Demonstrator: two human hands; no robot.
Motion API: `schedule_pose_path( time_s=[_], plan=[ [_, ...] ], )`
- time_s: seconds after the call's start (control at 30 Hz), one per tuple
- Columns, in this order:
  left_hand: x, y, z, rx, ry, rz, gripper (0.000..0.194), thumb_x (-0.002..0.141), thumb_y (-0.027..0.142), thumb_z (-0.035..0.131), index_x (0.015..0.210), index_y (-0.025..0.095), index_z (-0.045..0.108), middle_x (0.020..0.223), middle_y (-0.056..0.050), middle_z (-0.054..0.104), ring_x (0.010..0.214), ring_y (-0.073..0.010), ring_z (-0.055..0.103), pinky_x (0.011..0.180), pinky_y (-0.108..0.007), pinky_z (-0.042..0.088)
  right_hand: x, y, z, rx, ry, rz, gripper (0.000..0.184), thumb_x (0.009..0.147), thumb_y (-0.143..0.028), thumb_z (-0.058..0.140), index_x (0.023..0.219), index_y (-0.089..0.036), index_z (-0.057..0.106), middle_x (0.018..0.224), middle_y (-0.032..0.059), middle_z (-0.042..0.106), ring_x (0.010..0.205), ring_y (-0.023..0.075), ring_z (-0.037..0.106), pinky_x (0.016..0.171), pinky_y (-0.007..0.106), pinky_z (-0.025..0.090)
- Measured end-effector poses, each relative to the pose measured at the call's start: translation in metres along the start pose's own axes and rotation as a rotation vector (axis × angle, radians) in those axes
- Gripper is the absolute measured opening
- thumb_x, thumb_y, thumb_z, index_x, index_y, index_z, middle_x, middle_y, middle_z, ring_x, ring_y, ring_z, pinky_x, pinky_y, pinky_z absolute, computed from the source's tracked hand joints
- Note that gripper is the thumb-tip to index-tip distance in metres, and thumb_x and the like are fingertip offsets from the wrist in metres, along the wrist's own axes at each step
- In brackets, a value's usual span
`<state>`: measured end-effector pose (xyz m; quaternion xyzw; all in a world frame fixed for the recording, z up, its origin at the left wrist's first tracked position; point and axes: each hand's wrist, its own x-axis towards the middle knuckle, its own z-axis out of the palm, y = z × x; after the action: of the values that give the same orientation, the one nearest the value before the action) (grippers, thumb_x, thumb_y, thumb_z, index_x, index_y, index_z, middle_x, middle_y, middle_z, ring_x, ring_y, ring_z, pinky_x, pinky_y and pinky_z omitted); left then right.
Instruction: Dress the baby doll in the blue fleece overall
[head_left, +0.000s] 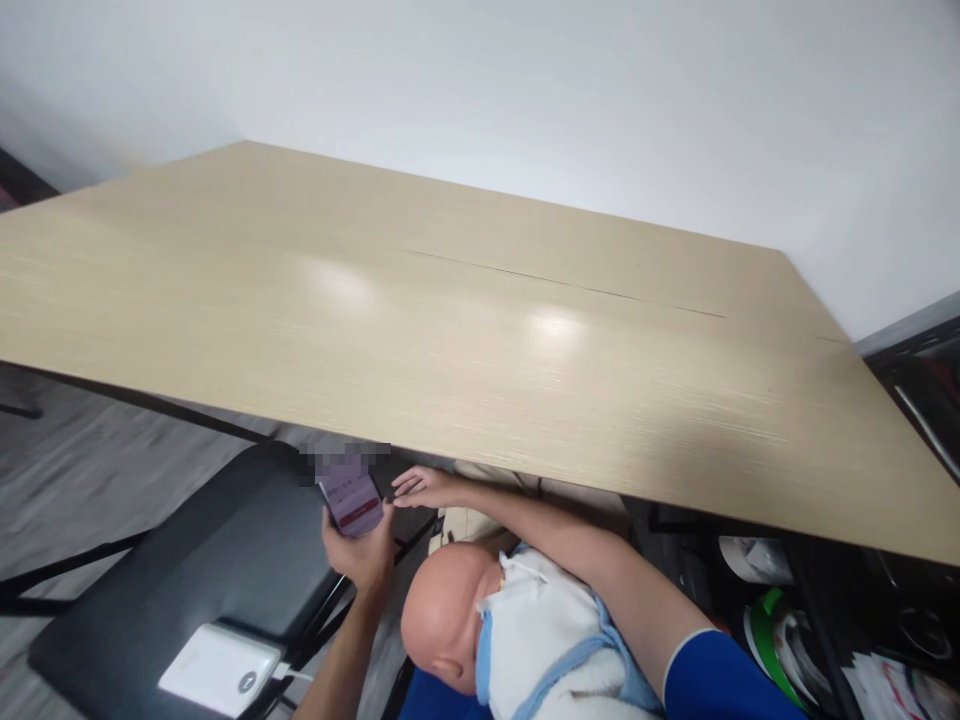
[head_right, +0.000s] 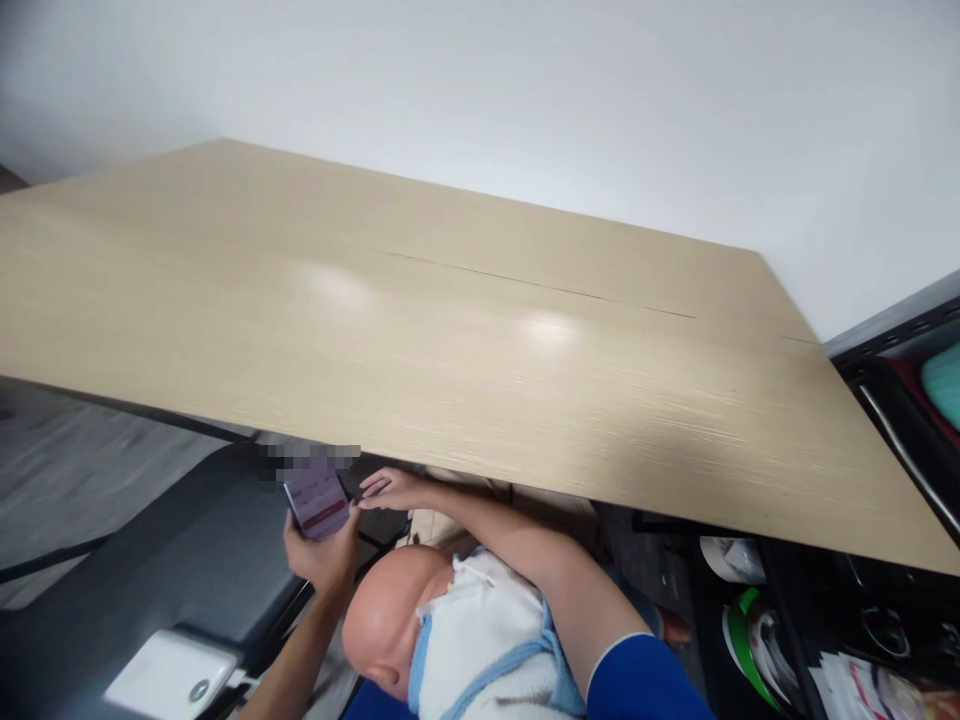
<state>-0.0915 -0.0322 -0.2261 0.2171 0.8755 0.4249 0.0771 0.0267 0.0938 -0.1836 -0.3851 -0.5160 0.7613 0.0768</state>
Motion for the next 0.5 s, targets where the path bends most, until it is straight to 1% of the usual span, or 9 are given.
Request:
schedule_pose_path(
  time_s=[0.03,0.1,0.17,0.23,0.27,0.33,0.4,0.5],
  plan=[
    [0.006,0.000,-0.001,0.002,0.033,-0.038,0.118,0.070,0.066,0.083,0.166,0.008,0.049,0.165,-0.030,0.061,0.155,-0.0513,0.060,0.134,-0.064,0.046,0.000,0.000,0.000,-0.002,0.000,-0.001,0.036,0.086,-0.024,0.102,0.105,-0.019,0.073,0.093,-0.0031,0.070,0.090,0.0171,0.073,0.080,0.028,0.062],
    [0.021,0.000,-0.005,0.020,0.082,-0.119,0.117,0.066,0.065,0.085,0.163,0.009,0.053,0.161,-0.030,0.064,0.152,-0.0543,0.062,0.134,-0.069,0.044,0.000,0.000,-0.001,-0.006,-0.004,-0.003,0.036,0.088,-0.030,0.102,0.105,-0.019,0.073,0.092,-0.0027,0.070,0.087,0.0161,0.071,0.076,0.027,0.061],
    [0.037,-0.001,-0.009,0.057,0.125,-0.217,0.117,0.062,0.063,0.088,0.160,0.008,0.055,0.159,-0.033,0.065,0.152,-0.0601,0.059,0.135,-0.077,0.036,0.000,0.000,0.000,-0.013,-0.012,-0.002,0.033,0.090,-0.028,0.101,0.104,-0.018,0.073,0.091,-0.0032,0.069,0.083,0.0143,0.069,0.074,0.025,0.059],
    [0.052,-0.003,-0.013,0.093,0.160,-0.312,0.116,0.060,0.061,0.090,0.157,0.008,0.056,0.158,-0.035,0.065,0.154,-0.0636,0.054,0.136,-0.082,0.027,0.000,0.000,0.000,-0.025,-0.017,-0.002,0.029,0.092,-0.024,0.098,0.102,-0.017,0.072,0.088,-0.0042,0.069,0.078,0.0123,0.067,0.072,0.024,0.057],
    [0.059,-0.005,-0.015,0.103,0.171,-0.351,0.113,0.059,0.060,0.091,0.154,0.009,0.057,0.158,-0.034,0.065,0.155,-0.0636,0.053,0.136,-0.083,0.025,0.000,0.000,0.000,-0.033,-0.018,-0.002,0.027,0.094,-0.022,0.096,0.101,-0.017,0.071,0.087,-0.0048,0.068,0.076,0.0117,0.066,0.071,0.024,0.057],
    [0.069,-0.011,-0.020,0.112,0.177,-0.409,0.106,0.058,0.059,0.092,0.148,0.012,0.060,0.155,-0.033,0.067,0.156,-0.0630,0.051,0.136,-0.082,0.026,0.000,-0.001,0.001,-0.049,-0.021,-0.007,0.022,0.097,-0.018,0.093,0.100,-0.016,0.071,0.084,-0.0058,0.067,0.074,0.0111,0.066,0.072,0.025,0.056],
    [0.075,-0.019,-0.023,0.121,0.169,-0.453,0.103,0.055,0.058,0.093,0.144,0.014,0.063,0.156,-0.033,0.064,0.161,-0.0647,0.044,0.137,-0.081,0.026,-0.001,-0.001,0.001,-0.069,-0.023,-0.016,0.018,0.100,-0.013,0.088,0.100,-0.016,0.070,0.083,-0.0066,0.066,0.074,0.0108,0.067,0.073,0.025,0.056],
    [0.076,-0.033,-0.025,0.114,0.174,-0.458,0.104,0.050,0.060,0.095,0.142,0.022,0.066,0.174,-0.028,0.048,0.171,-0.0670,0.025,0.140,-0.082,0.016,-0.002,-0.001,0.002,-0.113,-0.028,-0.032,0.015,0.102,-0.007,0.082,0.100,-0.015,0.070,0.082,-0.0072,0.066,0.074,0.0104,0.067,0.074,0.026,0.056]
  ],
)
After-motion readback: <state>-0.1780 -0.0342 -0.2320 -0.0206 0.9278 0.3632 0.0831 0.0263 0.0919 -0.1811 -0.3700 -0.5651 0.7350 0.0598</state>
